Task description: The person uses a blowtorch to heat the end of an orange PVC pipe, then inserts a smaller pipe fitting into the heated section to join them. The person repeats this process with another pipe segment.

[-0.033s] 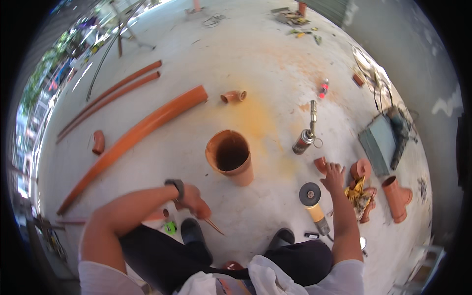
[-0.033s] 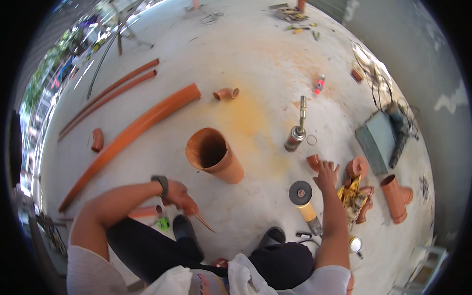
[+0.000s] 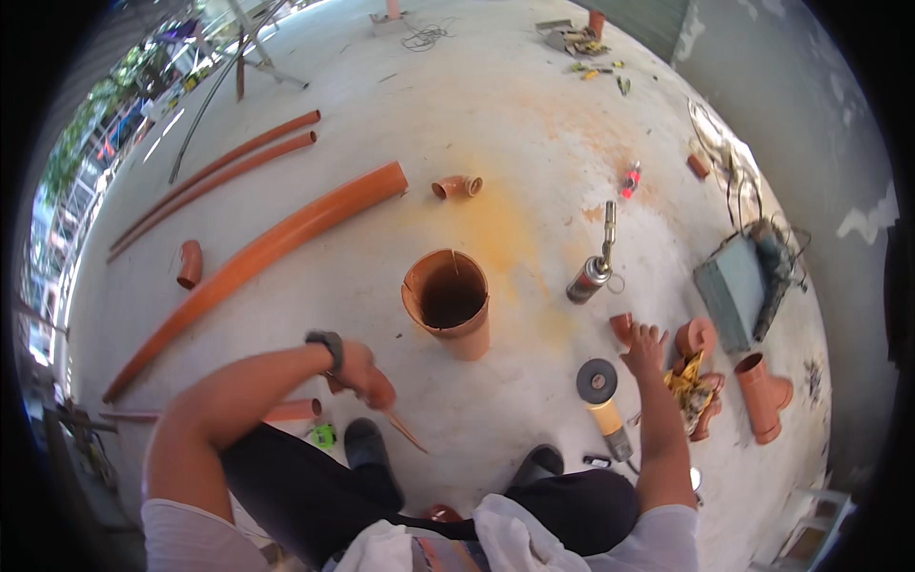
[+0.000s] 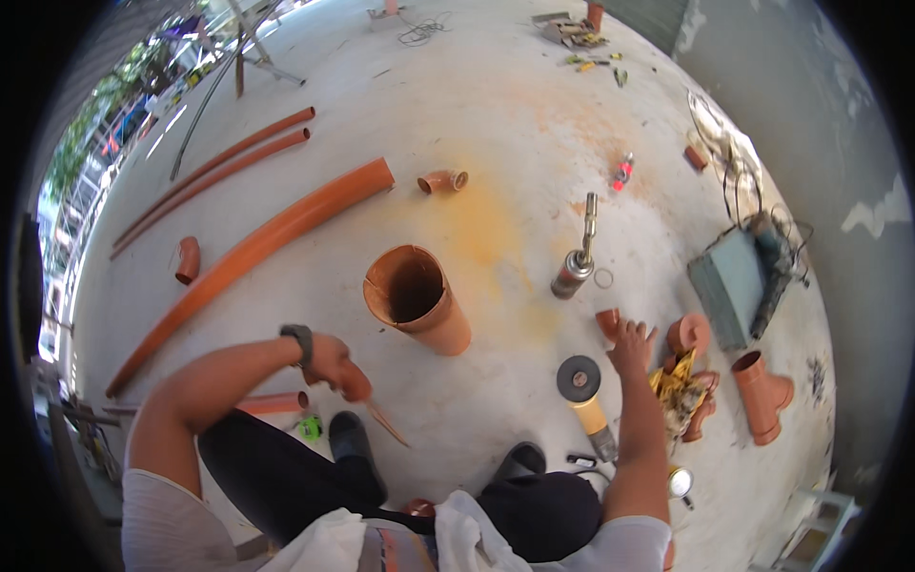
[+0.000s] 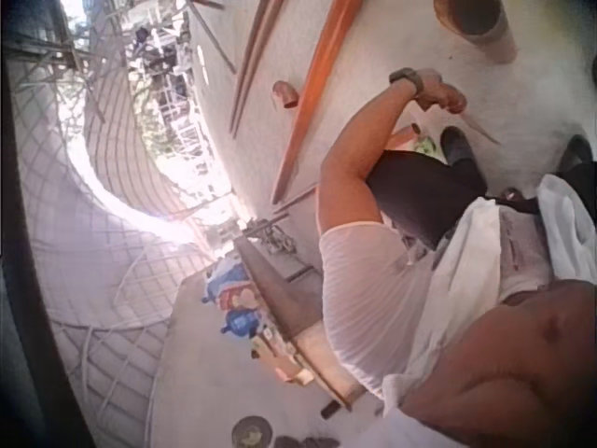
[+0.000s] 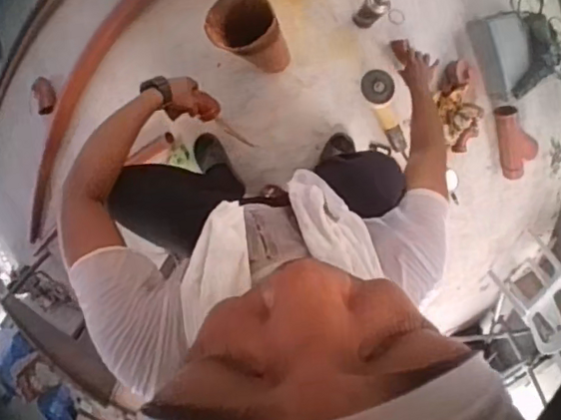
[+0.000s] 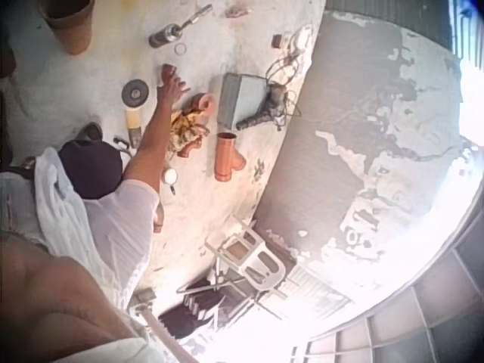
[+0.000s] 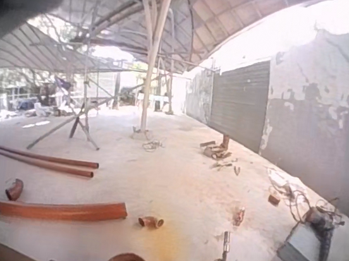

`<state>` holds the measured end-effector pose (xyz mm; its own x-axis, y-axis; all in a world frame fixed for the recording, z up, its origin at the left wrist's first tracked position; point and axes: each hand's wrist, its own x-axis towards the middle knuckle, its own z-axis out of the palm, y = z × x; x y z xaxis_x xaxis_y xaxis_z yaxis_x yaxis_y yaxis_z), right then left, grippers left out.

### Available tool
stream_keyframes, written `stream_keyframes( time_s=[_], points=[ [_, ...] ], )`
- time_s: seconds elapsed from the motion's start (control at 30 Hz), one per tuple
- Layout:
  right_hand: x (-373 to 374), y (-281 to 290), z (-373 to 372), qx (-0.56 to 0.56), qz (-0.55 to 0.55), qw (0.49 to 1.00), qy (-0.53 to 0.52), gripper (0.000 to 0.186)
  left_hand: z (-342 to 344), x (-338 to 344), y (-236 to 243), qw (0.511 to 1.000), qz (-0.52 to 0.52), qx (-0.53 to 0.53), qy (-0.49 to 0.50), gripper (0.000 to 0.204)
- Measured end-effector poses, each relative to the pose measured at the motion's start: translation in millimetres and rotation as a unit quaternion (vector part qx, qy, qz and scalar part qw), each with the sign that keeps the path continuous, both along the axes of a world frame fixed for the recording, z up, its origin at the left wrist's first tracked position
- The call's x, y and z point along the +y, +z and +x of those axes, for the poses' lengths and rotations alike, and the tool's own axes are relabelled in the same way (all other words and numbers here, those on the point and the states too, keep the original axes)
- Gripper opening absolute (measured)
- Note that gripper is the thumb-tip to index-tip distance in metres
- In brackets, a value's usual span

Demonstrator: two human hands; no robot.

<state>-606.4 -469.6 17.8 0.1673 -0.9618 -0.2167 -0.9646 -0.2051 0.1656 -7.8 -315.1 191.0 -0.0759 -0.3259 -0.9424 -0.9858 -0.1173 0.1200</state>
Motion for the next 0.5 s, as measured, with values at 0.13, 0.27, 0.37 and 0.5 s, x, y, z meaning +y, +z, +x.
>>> stream_keyframes(
  time_s=[0.13,0.27,0.37,0.5],
  points=[
    [3.6,4.5,-29.1,0.053,0.01,0.997,-0.051,0.052,31.5,-9.9,59.0,0.981,-0.186,0.019,0.054,0.051],
    [8.7,64.3,-34.6,-0.359,0.062,0.9,-0.241,0.052,38.5,4.0,101.5,0.913,-0.344,0.101,0.192,0.062],
    [12.8,128.6,-30.1,-0.571,0.145,0.789,-0.175,0.059,43.2,2.5,83.1,0.888,-0.386,0.137,0.209,0.064],
    [11.0,252.2,69.3,-0.535,0.144,0.832,-0.01,0.059,28.0,-9.9,52.0,0.892,-0.39,0.141,0.183,0.063]
  ],
)
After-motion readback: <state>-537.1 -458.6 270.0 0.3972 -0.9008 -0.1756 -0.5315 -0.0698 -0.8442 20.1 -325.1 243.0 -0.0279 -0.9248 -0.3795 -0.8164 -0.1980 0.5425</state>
